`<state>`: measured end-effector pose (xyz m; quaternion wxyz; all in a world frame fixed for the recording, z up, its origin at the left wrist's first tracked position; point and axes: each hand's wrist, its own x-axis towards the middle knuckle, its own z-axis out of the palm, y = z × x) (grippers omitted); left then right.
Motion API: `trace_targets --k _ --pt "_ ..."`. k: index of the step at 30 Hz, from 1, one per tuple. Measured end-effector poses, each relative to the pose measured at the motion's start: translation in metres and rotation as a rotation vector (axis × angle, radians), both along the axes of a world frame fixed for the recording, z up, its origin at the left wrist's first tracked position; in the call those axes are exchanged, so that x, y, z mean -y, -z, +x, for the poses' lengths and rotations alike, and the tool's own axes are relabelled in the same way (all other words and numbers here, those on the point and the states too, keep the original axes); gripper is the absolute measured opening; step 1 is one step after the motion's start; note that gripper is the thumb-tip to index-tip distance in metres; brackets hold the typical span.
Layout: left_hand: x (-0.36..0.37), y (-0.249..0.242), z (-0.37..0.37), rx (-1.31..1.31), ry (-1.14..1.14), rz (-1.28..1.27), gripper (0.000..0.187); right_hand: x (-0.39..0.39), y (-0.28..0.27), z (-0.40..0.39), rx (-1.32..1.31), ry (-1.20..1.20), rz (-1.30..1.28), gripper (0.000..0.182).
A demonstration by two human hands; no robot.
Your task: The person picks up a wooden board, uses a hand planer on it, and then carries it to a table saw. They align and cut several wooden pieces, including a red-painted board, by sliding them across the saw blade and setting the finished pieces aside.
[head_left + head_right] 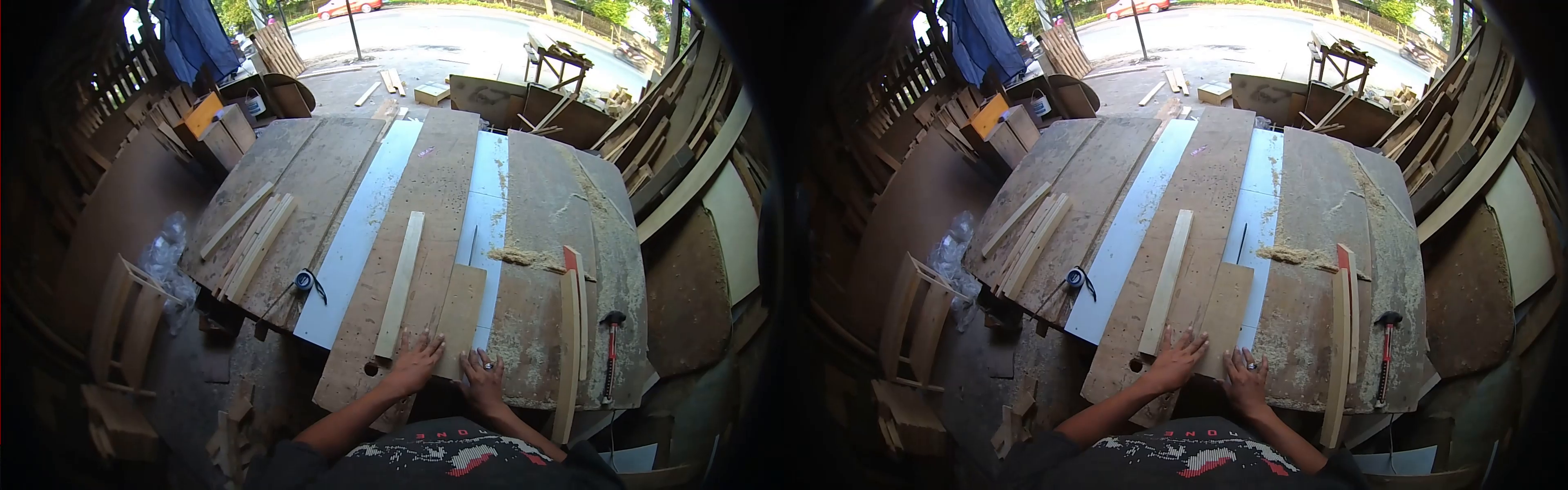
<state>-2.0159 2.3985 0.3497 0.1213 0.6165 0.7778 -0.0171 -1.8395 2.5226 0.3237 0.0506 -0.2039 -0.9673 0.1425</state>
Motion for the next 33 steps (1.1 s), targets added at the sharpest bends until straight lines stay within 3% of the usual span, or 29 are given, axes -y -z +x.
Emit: trace_targets --k 9,33 --pt "0.002 -0.002 -0.003 -0.037 -0.025 0.101 0.052 -0.013 0.001 -0.009 0.01 0.0 0.016 0.067" --pt "-0.046 0.009 -0.027 -0.068 -0.105 0.113 0.056 -0.065 0.004 -0.044 -0.003 0.018 0.027 0.065"
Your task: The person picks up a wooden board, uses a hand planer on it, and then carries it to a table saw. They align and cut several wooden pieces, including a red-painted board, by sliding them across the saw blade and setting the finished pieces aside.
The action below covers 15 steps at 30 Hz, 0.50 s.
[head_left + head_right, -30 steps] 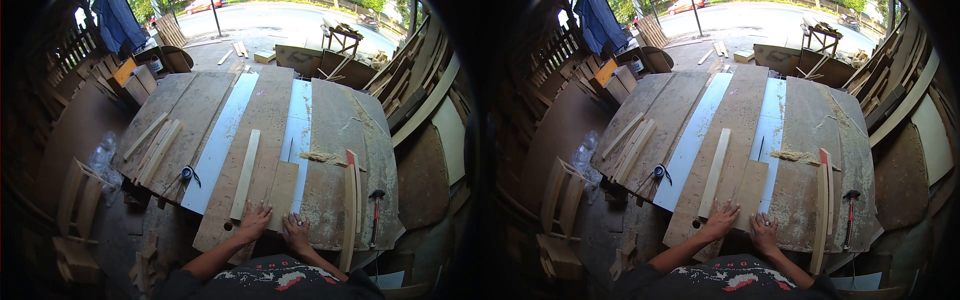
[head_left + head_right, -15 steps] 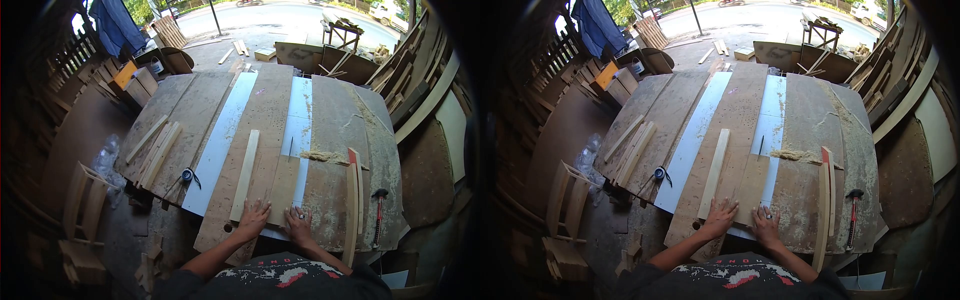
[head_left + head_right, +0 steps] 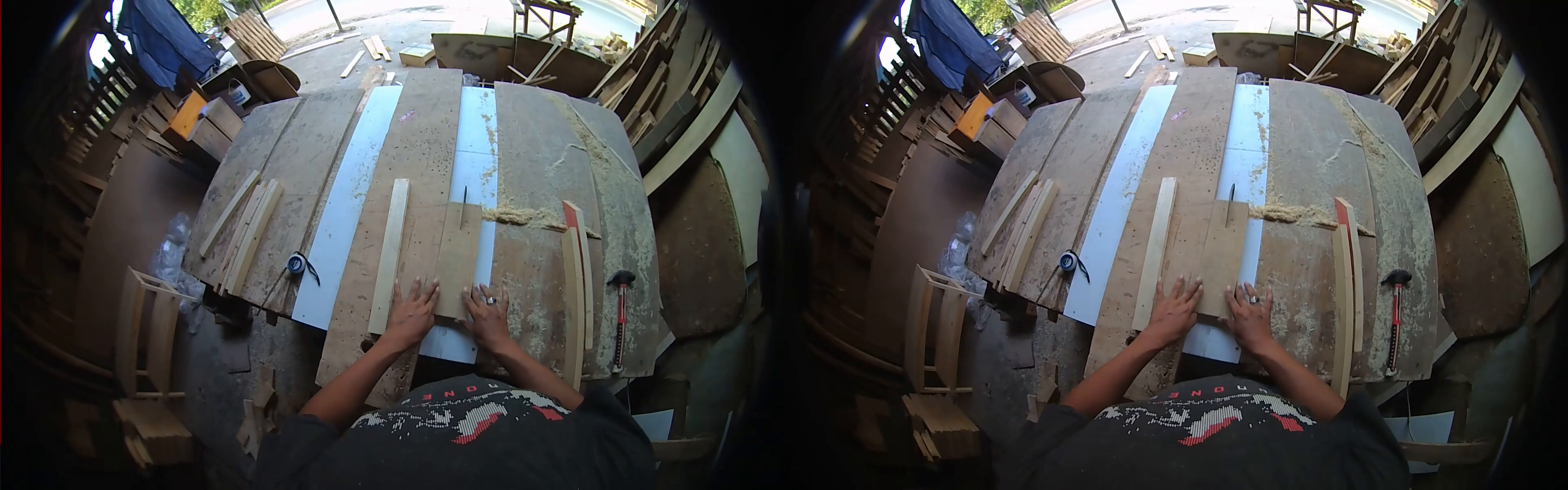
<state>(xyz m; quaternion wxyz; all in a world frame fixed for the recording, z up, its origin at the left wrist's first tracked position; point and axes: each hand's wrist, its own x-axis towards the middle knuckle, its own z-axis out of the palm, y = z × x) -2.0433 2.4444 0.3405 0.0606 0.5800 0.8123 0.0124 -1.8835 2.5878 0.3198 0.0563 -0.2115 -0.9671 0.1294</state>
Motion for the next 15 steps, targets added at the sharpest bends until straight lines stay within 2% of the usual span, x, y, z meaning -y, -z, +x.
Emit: trace_targets --k 13,15 --pt "-0.03 0.004 -0.021 -0.204 0.02 0.049 0.052 -0.037 0.002 -0.027 0.002 0.022 -0.005 0.067" --pt "-0.035 0.003 -0.028 -0.147 0.019 0.032 0.052 -0.042 0.0 -0.03 0.007 0.019 -0.011 0.067"
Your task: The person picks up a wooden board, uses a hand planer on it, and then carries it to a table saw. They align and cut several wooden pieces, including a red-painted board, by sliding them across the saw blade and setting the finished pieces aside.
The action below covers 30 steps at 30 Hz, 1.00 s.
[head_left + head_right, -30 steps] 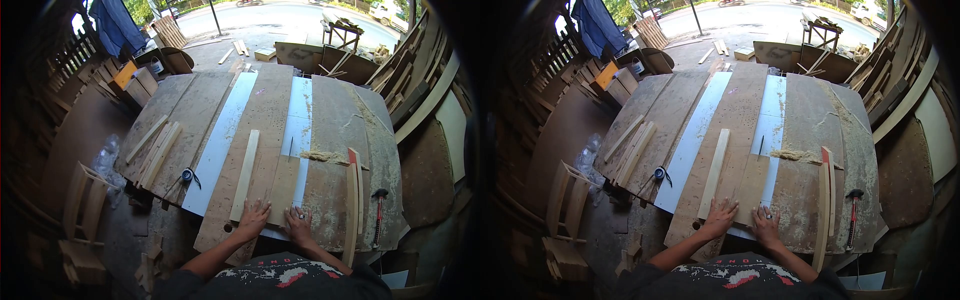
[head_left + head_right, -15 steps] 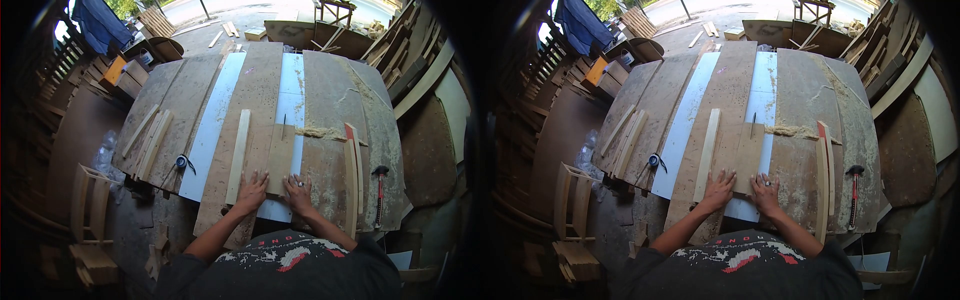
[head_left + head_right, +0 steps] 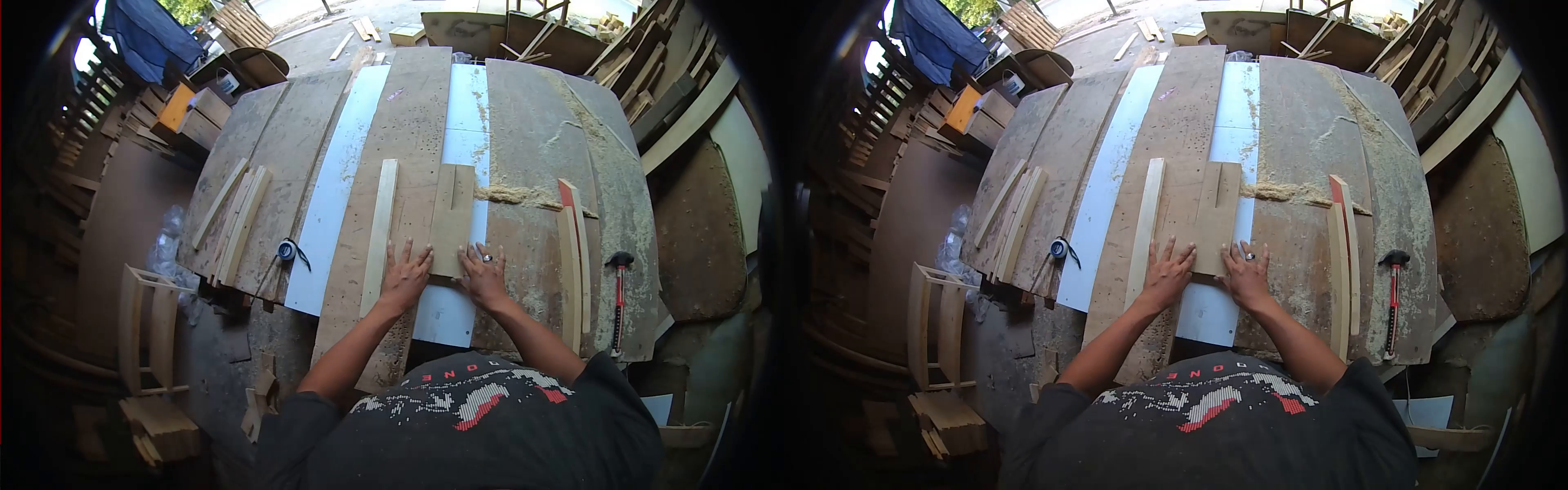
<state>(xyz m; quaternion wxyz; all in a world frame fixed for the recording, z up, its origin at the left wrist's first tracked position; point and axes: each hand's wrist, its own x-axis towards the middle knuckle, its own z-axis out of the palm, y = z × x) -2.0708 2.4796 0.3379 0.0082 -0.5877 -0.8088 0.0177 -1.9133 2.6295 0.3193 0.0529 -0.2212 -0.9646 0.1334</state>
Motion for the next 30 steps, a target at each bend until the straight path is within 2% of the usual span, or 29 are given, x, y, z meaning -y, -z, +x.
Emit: trace_targets --k 4,30 --pt "-0.007 0.0 -0.009 0.078 -0.007 0.016 0.052 -0.009 -0.001 -0.007 0.011 0.004 0.017 0.068" --pt "-0.059 -0.009 -0.05 0.107 -0.007 -0.03 0.058 -0.069 -0.01 -0.042 0.13 -0.026 -0.033 0.065"
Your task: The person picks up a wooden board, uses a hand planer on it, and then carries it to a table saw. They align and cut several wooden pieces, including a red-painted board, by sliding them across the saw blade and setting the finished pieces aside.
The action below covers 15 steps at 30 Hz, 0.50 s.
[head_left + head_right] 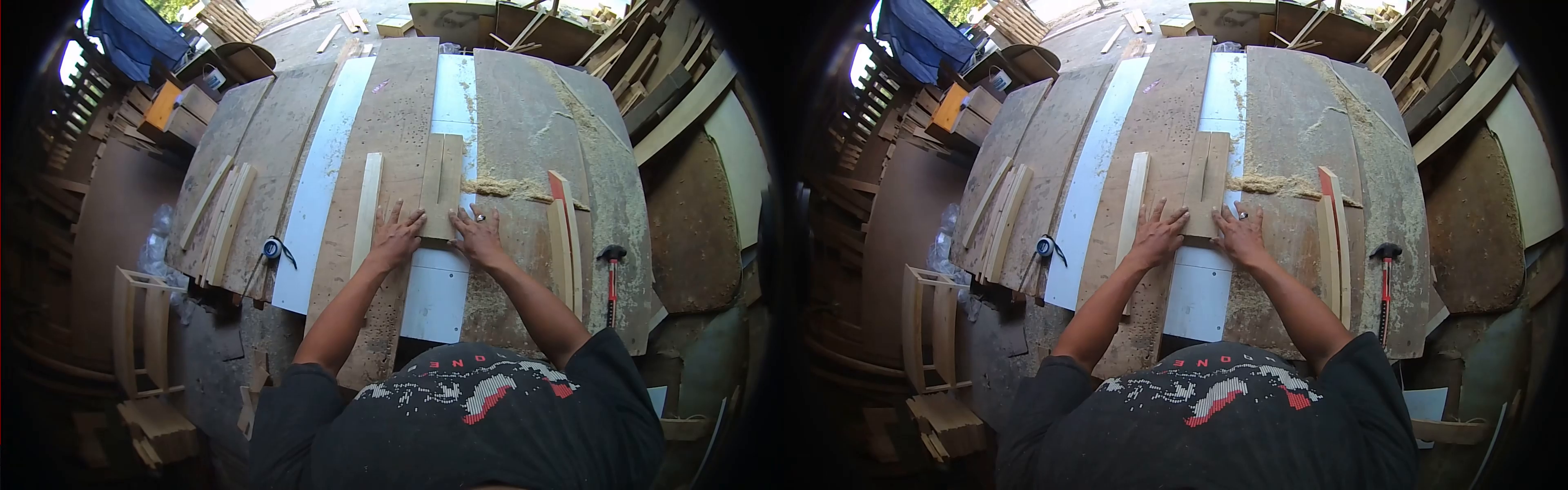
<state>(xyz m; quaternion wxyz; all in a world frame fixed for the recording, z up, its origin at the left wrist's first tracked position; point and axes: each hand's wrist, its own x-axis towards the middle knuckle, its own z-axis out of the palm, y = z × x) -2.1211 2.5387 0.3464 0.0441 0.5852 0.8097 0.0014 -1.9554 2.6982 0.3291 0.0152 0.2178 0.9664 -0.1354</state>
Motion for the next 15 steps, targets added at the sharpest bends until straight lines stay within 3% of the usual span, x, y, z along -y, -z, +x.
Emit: trace_targets --k 15 --pt "-0.039 0.004 -0.037 0.071 0.003 0.022 0.058 -0.036 -0.004 -0.031 0.036 0.029 0.015 0.067"
